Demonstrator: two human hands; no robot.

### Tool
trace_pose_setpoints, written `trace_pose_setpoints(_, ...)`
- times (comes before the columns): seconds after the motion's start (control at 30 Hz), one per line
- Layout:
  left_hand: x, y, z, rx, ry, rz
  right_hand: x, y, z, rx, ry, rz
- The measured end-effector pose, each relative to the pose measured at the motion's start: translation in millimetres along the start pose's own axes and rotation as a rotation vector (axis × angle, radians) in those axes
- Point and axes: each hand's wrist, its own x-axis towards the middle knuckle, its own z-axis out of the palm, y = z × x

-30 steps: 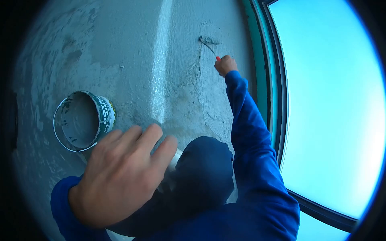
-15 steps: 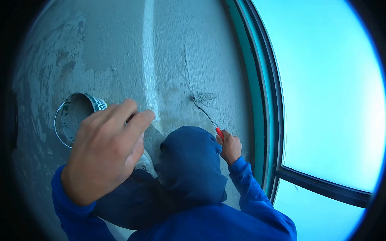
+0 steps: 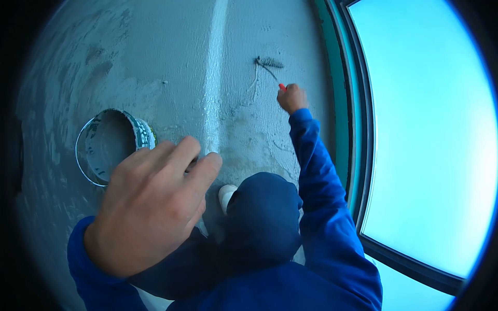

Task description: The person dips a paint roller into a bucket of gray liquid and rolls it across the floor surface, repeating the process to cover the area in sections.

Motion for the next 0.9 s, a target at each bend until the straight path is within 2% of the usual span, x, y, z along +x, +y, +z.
trace_pose_setpoints(0.17, 5.6, -12.6, 10.1, 0.032, 0.063, -0.003, 128.5, -24.6, -29.6, -0.038, -0.024, 0.002)
trace_pose_setpoints(0.33, 11.5, -18.2, 10.1, 0.004, 0.04, -0.028, 184.8, -57.3, -35.0, 0.052, -0.139, 0.01)
trace_pose_setpoints(0.43, 12.5, -17.5, 10.8, 0.004, 0.024, -0.036, 188.9, -53.3, -23.2, 0.138, -0.178, -0.021)
trace_pose_setpoints(0.53, 12.2, -13.8, 11.7, 0.033, 0.041, -0.025, 140.8, -48.0, -22.4, 0.223, -0.162, -0.024)
trace_pose_setpoints(0.57, 12.2, -11.1, 10.2, 0.037, 0.021, -0.024, 123.2, -41.0, -22.4, 0.239, -0.218, -0.044)
trace_pose_setpoints(0.67, 12.0, -2.9, 7.7, 0.047, 0.013, -0.006, 43.5, -24.4, -19.7, 0.402, -0.171, -0.01)
trace_pose_setpoints(0.73, 11.1, 0.1, 13.6, 0.039, 0.07, 0.025, -8.8, -11.1, -20.2, 0.415, -0.197, -0.013)
trace_pose_setpoints(0.83, 6.6, 3.0, 14.1, 0.03, -0.022, 0.016, -90.6, 7.5, -19.7, 0.424, -0.204, 0.027)
trace_pose_setpoints(0.87, 6.0, 4.0, 12.9, 0.035, -0.02, 0.013, -115.2, 26.3, -6.8, 0.365, -0.124, -0.096)
trace_pose_setpoints(0.9, 5.2, 4.7, 12.0, 0.039, -0.02, 0.01, -144.3, 30.2, -8.1, 0.404, -0.143, -0.041)
